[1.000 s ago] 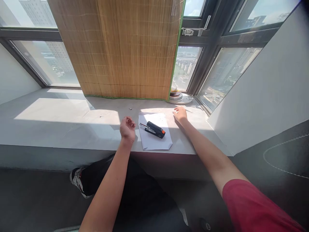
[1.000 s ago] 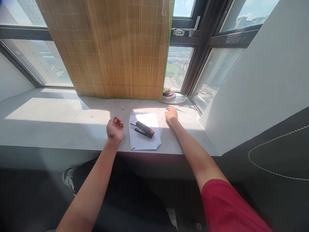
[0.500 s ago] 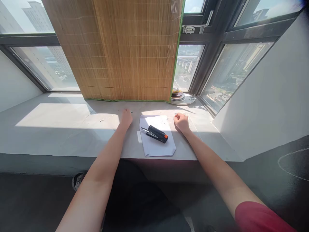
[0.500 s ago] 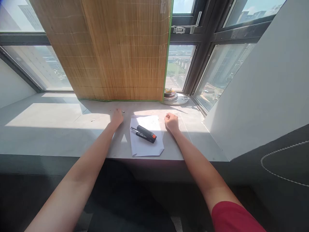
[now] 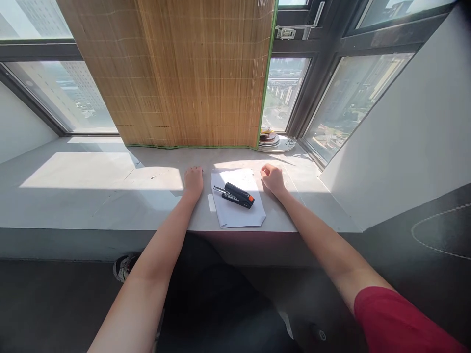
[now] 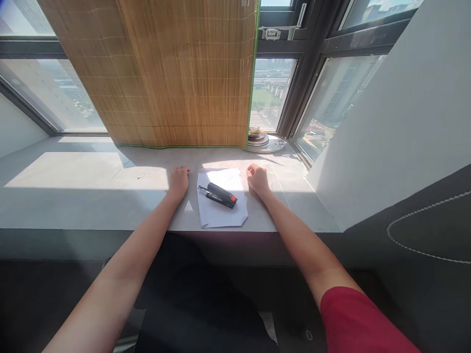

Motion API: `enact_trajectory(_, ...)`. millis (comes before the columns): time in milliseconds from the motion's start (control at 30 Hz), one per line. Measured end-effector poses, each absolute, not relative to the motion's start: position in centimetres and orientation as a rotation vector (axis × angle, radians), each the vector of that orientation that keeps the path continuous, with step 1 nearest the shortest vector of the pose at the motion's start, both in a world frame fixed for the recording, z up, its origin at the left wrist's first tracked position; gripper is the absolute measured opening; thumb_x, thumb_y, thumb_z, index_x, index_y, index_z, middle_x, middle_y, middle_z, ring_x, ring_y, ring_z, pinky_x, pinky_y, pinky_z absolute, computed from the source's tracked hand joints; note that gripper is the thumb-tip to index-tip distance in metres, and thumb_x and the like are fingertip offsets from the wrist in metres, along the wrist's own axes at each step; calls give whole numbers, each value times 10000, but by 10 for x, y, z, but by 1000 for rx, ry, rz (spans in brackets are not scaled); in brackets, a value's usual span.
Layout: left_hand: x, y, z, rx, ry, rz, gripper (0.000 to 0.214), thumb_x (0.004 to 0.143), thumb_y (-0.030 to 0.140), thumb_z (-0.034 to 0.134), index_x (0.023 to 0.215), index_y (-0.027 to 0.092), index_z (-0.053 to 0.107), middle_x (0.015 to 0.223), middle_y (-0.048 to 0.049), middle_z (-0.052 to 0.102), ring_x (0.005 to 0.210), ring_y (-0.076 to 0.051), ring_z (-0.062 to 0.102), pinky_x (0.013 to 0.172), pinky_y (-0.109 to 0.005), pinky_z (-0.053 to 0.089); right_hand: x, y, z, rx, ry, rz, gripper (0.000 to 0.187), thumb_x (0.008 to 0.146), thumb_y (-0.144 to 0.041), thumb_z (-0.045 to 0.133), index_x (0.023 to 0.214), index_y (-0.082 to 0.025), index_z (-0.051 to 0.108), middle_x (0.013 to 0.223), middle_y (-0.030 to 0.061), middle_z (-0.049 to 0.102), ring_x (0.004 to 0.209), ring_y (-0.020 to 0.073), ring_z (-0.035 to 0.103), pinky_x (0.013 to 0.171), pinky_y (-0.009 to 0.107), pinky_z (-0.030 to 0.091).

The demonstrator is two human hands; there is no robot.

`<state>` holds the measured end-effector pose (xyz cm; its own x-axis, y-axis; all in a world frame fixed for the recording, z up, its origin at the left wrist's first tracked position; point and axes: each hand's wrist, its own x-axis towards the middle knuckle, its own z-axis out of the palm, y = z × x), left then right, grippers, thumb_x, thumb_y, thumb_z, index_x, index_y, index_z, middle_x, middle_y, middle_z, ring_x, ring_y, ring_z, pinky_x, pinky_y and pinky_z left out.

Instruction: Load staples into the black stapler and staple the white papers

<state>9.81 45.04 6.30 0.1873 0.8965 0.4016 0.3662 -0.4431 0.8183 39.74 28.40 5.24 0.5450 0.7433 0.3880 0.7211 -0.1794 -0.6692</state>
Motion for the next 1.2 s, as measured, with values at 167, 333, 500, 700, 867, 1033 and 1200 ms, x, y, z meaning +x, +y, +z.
enact_trajectory(167, 106, 400, 73, 2065, 807, 1212, 63, 951, 227, 694, 898, 245, 722, 921, -109, 708, 990, -297, 629, 1001, -397, 490, 361, 260, 70, -1454, -1541, 315, 321, 1005, -527, 598, 1036, -239, 736, 1037, 62, 751, 929, 233, 656, 795, 352, 509)
enact_trajectory(333, 105, 368, 75, 2150, 623, 1175, 148, 933, 132, 670, 912, 243, 765, 879, -76, 724, 869, -257, 619, 930, -365, 488, 337, 247, 61, -1242, -1944, 397, 506, 962, -666, 686, 1258, -257, 710, 1065, 72, 723, 965, 254, 638, 891, 404, 525)
enact_trajectory(500, 105, 369, 75, 1835, 739, 1248, 190, 920, 103, 628, 960, 235, 759, 1005, -56, 694, 709, -167, 610, 762, -303, 507, 329, 247, 53, -1231, -1935, 324, 524, 900, -494, 787, 1336, -244, 641, 1233, 110, 728, 989, 255, 668, 875, 392, 554)
enact_trajectory(700, 98, 385, 68, 1441, 777, 1145, 131, 877, 140, 667, 956, 217, 737, 836, -17, 663, 658, -136, 627, 673, -271, 539, 326, 246, 53, -1287, -1869, 361, 402, 896, -331, 730, 1286, -255, 669, 1189, 75, 776, 968, 245, 703, 855, 369, 552)
enact_trajectory(867, 89, 387, 68, 1214, 744, 1097, 50, 880, 236, 668, 877, 186, 667, 847, -45, 719, 586, -110, 621, 521, -231, 483, 329, 244, 57, -1314, -1707, 400, 314, 921, -337, 705, 1225, -256, 706, 1087, 48, 784, 958, 252, 713, 857, 385, 553)
enact_trajectory(1033, 87, 384, 72, 1258, 739, 1058, 270, 934, 400, 743, 822, 177, 642, 776, -58, 729, 493, -99, 582, 444, -229, 441, 330, 247, 55, -1275, -1602, 467, 328, 908, -363, 734, 1217, -257, 717, 1102, 48, 779, 996, 266, 727, 881, 409, 575)
enact_trajectory(1200, 87, 382, 71, 1363, 727, 1013, 316, 981, 478, 744, 907, 187, 646, 655, 0, 668, 427, -90, 540, 386, -211, 375, 331, 248, 55, -1271, -1583, 511, 318, 897, -358, 757, 1195, -252, 733, 1106, 54, 780, 1020, 277, 732, 905, 429, 584)
